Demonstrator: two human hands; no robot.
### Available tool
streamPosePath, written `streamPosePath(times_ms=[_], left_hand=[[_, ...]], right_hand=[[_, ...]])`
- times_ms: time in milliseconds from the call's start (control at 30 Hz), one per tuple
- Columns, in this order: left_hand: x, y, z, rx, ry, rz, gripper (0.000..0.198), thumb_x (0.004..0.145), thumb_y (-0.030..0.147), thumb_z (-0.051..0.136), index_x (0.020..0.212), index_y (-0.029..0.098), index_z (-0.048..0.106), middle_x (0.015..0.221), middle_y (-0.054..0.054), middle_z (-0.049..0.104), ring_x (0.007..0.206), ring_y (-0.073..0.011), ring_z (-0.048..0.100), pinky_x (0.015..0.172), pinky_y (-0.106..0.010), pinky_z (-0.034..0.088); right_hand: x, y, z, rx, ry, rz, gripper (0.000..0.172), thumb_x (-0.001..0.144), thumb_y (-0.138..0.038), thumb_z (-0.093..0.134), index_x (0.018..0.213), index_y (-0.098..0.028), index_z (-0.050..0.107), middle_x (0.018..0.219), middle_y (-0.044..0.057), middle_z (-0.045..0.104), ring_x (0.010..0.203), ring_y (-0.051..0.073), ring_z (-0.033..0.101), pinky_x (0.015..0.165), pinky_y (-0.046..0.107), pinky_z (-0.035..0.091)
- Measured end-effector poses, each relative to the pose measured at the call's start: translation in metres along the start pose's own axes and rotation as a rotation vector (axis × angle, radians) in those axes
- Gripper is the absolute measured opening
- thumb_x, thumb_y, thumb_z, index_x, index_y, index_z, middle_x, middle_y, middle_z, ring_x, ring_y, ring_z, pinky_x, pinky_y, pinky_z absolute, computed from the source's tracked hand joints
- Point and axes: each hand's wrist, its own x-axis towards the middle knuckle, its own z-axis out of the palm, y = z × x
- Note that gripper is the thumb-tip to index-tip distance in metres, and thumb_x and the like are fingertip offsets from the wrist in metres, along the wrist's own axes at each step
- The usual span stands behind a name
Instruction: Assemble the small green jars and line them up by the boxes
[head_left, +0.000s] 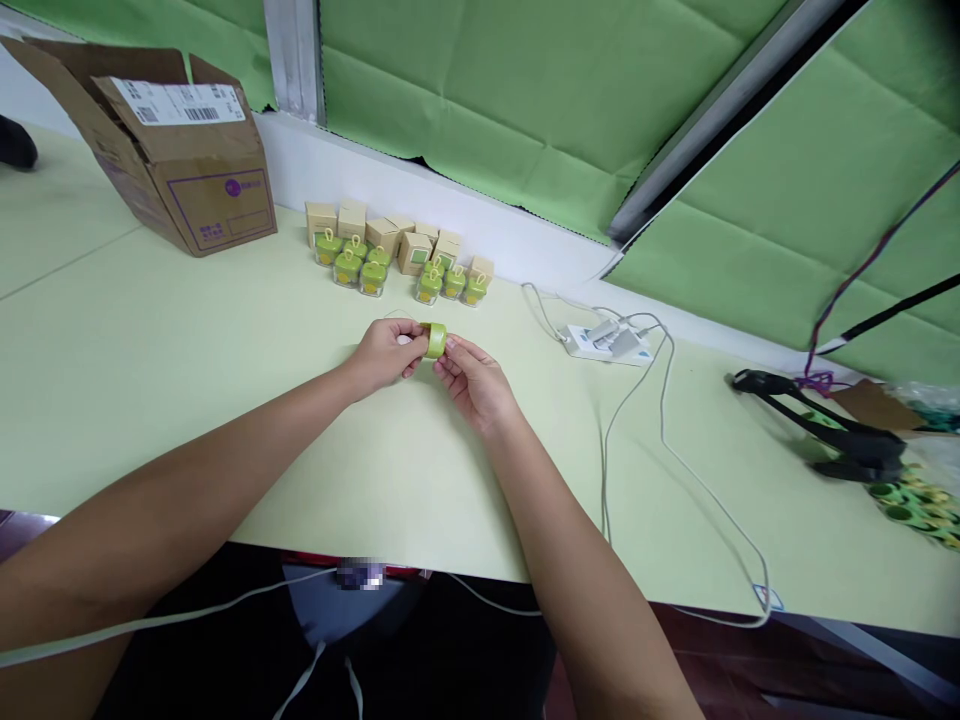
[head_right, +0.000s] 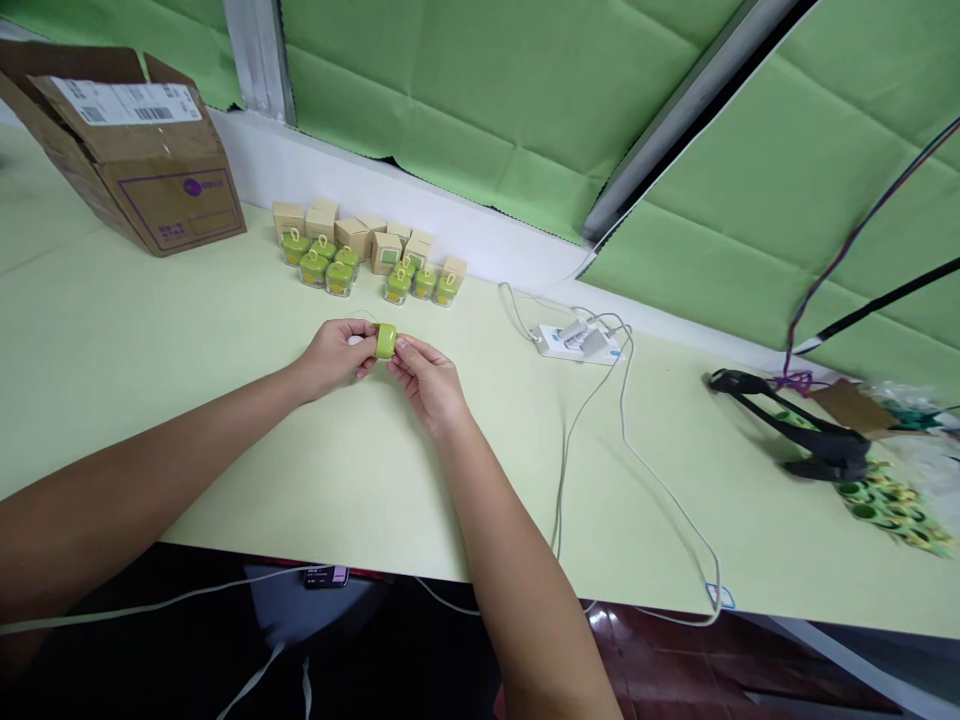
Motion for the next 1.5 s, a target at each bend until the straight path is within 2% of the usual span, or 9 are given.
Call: streamPosePath(times_ms=[200,300,533,667,900,1067,1233,1400,1500], left_hand=[[-0.003,0.004,0.004,0.040,0.028,-0.018,0.018,0.077,0.027,0.070,0.071,0.018,0.056,0.050,0.006,0.053,0.040,-0.0058,0.044,0.043,-0.020,0.033],[-0.005,0.004,0.006,0.082,0.019,-0.006,0.019,0.079,0.029,0.069,0.070,0.018,0.056,0.049,0.006,0.050,0.039,-0.0060,0.042,0.041,-0.021,0.031],[-0.005,-0.001,0.007,0.168,0.015,0.040,0.016,0.077,0.032,0.069,0.075,0.017,0.063,0.050,0.006,0.051,0.044,-0.0071,0.043,0.045,-0.021,0.034],[-0.001,-0.003,0.003,0.246,0.052,0.092,0.012,0.072,0.028,0.068,0.072,0.017,0.066,0.056,0.004,0.057,0.050,-0.0086,0.047,0.051,-0.022,0.039],[0.002,-0.008,-0.002,0.471,0.148,0.238,0.011,0.070,0.028,0.069,0.071,0.017,0.069,0.073,-0.001,0.070,0.068,-0.0143,0.059,0.065,-0.026,0.045],[-0.003,-0.008,-0.001,0.576,0.082,0.275,0.013,0.079,0.031,0.066,0.078,0.019,0.070,0.078,-0.002,0.072,0.072,-0.0152,0.061,0.071,-0.026,0.046],[-0.004,-0.006,-0.001,0.636,0.042,0.319,0.012,0.082,0.028,0.065,0.079,0.020,0.072,0.082,-0.002,0.074,0.077,-0.0166,0.064,0.073,-0.027,0.046],[-0.004,-0.007,-0.002,0.669,0.037,0.334,0.012,0.082,0.026,0.065,0.080,0.020,0.075,0.087,-0.003,0.075,0.082,-0.0181,0.065,0.077,-0.029,0.047],[-0.003,-0.008,-0.004,0.723,0.033,0.326,0.014,0.084,0.026,0.064,0.082,0.021,0.077,0.088,-0.004,0.075,0.082,-0.0189,0.065,0.077,-0.029,0.047]], right_hand=[[-0.004,-0.003,0.005,-0.036,-0.026,-0.053,0.037,0.067,-0.042,0.091,0.096,-0.024,0.076,0.096,0.001,0.077,0.084,0.014,0.069,0.081,0.028,0.062],[-0.008,-0.004,0.009,-0.070,-0.065,-0.063,0.042,0.064,-0.039,0.094,0.099,-0.026,0.075,0.102,0.000,0.076,0.091,0.015,0.069,0.084,0.030,0.061],[-0.010,-0.004,0.010,-0.102,-0.124,-0.059,0.040,0.064,-0.036,0.093,0.098,-0.025,0.074,0.087,-0.001,0.072,0.086,0.016,0.068,0.082,0.033,0.060],[-0.005,-0.012,0.003,-0.111,-0.054,-0.056,0.033,0.067,-0.031,0.087,0.097,-0.023,0.074,0.092,0.000,0.072,0.083,0.014,0.067,0.075,0.028,0.060],[0.014,-0.013,-0.014,-0.092,0.232,-0.098,0.021,0.075,-0.021,0.065,0.096,-0.021,0.063,0.092,0.003,0.068,0.079,0.017,0.070,0.072,0.033,0.064],[0.020,0.002,-0.024,-0.498,0.280,-0.172,0.025,0.080,-0.026,0.059,0.104,-0.022,0.064,0.100,0.004,0.066,0.077,0.017,0.067,0.075,0.037,0.061],[0.016,0.003,-0.028,-1.051,0.270,-0.317,0.035,0.093,-0.030,0.045,0.115,-0.022,0.070,0.114,0.009,0.073,0.105,0.024,0.066,0.100,0.043,0.050],[0.013,-0.001,-0.026,-1.395,0.279,-0.312,0.034,0.096,-0.024,0.042,0.103,-0.017,0.075,0.110,0.017,0.072,0.103,0.029,0.066,0.096,0.043,0.048],[0.014,-0.001,-0.027,-1.440,0.309,-0.303,0.035,0.097,-0.027,0.043,0.108,-0.015,0.074,0.111,0.018,0.071,0.102,0.030,0.065,0.095,0.043,0.048]])
